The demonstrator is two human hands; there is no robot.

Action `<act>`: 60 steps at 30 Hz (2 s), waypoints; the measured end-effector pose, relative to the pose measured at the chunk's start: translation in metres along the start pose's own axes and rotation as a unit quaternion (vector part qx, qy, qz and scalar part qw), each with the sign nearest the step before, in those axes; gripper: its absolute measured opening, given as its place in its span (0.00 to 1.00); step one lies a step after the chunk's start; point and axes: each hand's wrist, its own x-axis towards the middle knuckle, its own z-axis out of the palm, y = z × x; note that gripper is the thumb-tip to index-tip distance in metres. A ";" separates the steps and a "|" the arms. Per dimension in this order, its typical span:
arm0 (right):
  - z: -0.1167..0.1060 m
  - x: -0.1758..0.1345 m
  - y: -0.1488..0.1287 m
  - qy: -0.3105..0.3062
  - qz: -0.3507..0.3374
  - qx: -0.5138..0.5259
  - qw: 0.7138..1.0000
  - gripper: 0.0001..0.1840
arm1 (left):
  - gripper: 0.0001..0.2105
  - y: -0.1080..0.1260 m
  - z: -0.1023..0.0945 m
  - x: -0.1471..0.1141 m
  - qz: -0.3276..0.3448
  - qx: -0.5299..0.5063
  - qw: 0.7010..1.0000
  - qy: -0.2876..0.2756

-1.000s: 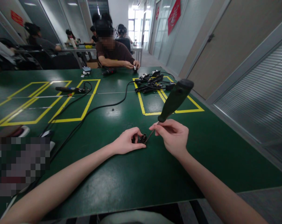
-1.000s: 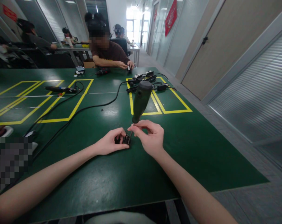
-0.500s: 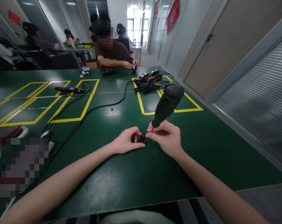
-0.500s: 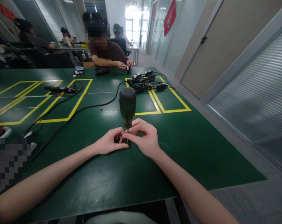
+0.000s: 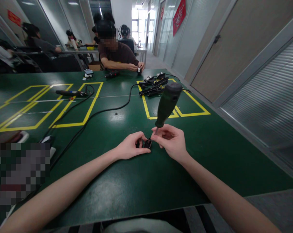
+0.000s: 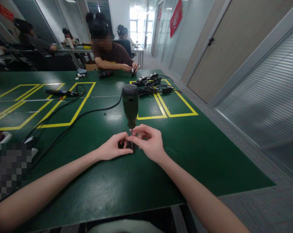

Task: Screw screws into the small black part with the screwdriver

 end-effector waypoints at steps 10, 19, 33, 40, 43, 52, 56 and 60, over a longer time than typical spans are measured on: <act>0.003 0.000 0.003 -0.013 0.009 0.021 1.000 0.09 | 0.18 0.003 0.001 0.001 -0.006 -0.013 1.000 -0.005; 0.000 -0.003 0.006 -0.007 0.024 0.025 0.999 0.12 | 0.19 0.000 0.000 0.001 0.004 -0.002 1.000 0.001; -0.001 0.002 0.002 0.010 0.026 0.047 0.999 0.09 | 0.19 0.003 0.000 0.001 -0.003 -0.007 1.000 -0.001; 0.005 0.001 0.004 0.005 0.021 0.049 0.999 0.09 | 0.18 0.001 0.000 0.000 0.000 0.000 1.000 -0.002; 0.006 0.002 0.003 0.019 0.014 0.042 0.999 0.09 | 0.19 0.002 0.000 0.000 -0.002 0.003 1.000 0.001; 0.005 0.000 0.008 0.025 0.029 0.047 0.998 0.16 | 0.19 0.001 0.001 0.002 -0.015 -0.012 1.000 0.016; 0.008 0.000 0.005 0.023 0.035 0.039 0.998 0.14 | 0.18 0.002 0.001 0.002 -0.020 -0.008 1.000 0.016; 0.009 0.002 0.003 0.012 0.030 0.040 0.999 0.14 | 0.17 0.001 0.001 0.001 -0.013 -0.011 1.000 0.015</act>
